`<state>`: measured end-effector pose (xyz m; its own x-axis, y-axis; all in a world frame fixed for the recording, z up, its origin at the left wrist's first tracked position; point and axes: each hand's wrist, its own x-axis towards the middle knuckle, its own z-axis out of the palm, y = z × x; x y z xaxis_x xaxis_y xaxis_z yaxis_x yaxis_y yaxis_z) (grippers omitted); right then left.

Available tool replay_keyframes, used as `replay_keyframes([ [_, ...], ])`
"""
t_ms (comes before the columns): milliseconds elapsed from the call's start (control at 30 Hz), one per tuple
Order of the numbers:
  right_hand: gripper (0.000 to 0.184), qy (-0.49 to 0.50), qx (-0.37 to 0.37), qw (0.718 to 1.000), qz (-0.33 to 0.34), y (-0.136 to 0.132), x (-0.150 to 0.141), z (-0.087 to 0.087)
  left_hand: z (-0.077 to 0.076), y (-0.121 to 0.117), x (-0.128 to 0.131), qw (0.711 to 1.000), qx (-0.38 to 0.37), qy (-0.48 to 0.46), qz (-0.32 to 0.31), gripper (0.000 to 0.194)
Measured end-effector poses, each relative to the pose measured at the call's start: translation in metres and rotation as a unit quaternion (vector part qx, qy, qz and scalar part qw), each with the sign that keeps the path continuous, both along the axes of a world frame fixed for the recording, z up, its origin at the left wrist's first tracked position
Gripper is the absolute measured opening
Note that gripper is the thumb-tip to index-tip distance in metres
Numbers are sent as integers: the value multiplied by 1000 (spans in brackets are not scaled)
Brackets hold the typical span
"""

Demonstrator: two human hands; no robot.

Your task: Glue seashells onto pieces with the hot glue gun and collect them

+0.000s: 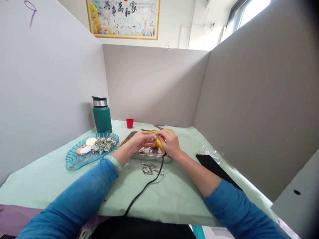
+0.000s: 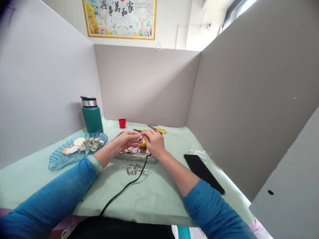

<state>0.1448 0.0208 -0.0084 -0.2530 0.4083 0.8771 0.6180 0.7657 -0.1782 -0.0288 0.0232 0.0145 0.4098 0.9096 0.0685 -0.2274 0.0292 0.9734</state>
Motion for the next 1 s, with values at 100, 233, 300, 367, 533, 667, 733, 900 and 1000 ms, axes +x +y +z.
replay_keyframes([
  [100, 17, 0, 2, 1000, 2, 0, 0, -1, 0, 0, 0, 1000, 1, -4, 0, 15],
  [233, 17, 1, -1, 1000, 3, 1, 0, -1, 0, -1, 0, 1000, 1, -1, -1, 12],
  [300, 18, 1, -7, 1000, 6, 1, 0, 0, 0, -1, 0, 1000, 0, 2, -2, 11],
  [367, 19, 0, -17, 1000, 10, 0, 1, 0, 0, -1, -1, 1000, -3, 3, -4, 12],
  [533, 18, 29, -59, 997, 37, -2, 0, 2, -1, 2, -2, 1000, -14, -8, -19, 18],
  [667, 14, 117, -143, 979, 83, 1, -1, 5, 4, -1, 0, 999, -26, -27, -10, 26],
  [733, 14, 175, -208, 956, 111, 4, -1, 6, 5, -2, 0, 999, -18, -32, 5, 21],
  [900, 20, 283, -314, 892, 163, 8, -2, 8, 2, 1, -1, 999, 18, -16, 25, 19],
  [1000, 21, 300, -333, 878, 171, 5, -6, 10, -1, 2, -1, 999, 37, -16, 32, 21],
])
